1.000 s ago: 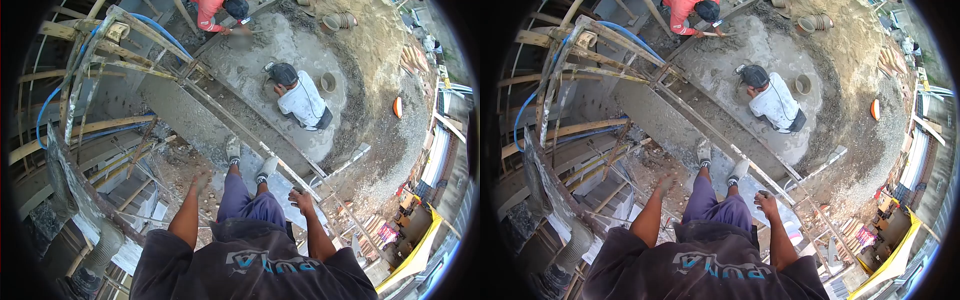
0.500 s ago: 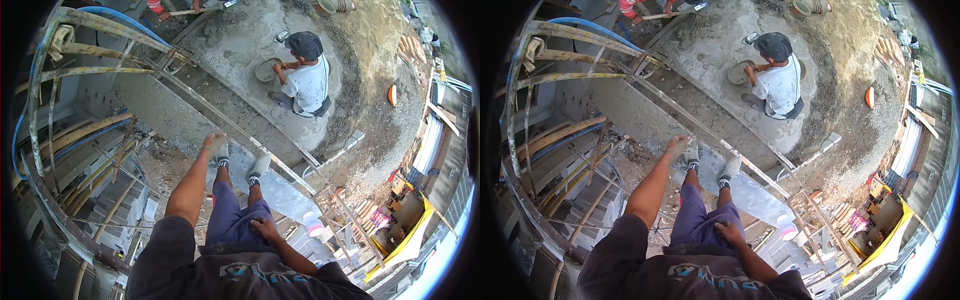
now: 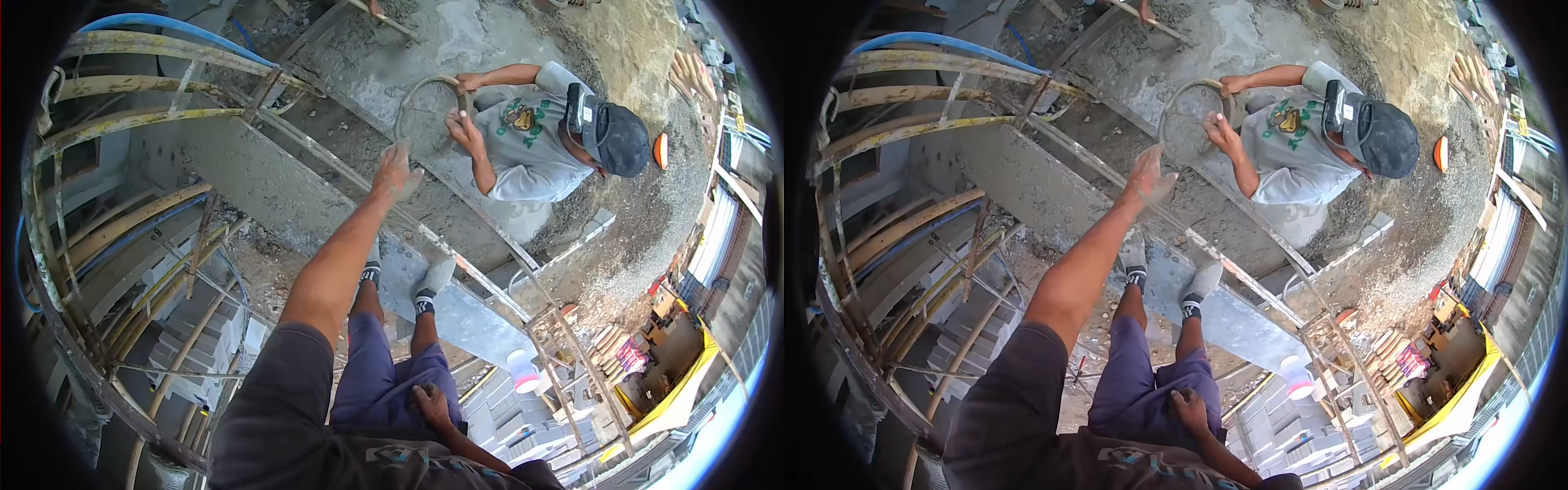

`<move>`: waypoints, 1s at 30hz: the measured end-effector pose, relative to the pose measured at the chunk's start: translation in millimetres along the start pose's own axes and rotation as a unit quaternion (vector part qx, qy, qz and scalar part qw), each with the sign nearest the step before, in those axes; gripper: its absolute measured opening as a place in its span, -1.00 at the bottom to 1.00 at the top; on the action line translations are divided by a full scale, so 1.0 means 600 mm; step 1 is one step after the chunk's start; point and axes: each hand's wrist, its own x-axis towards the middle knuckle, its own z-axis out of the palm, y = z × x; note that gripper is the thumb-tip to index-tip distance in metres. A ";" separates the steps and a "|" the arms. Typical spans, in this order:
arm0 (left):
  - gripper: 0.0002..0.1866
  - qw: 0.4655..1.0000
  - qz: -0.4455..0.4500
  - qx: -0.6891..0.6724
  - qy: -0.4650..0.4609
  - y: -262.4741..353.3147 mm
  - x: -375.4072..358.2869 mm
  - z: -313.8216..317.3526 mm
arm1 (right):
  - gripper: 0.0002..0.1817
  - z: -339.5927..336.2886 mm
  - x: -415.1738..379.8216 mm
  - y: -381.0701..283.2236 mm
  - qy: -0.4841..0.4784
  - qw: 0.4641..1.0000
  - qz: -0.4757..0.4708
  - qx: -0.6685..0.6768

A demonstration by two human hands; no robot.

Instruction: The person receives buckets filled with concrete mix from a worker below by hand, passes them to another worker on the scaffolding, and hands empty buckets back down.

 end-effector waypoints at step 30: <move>-0.64 0.939 -0.268 -0.154 -0.154 0.302 -0.523 -0.351 | -0.61 -0.076 -0.028 -0.013 0.017 0.966 -0.249 -0.071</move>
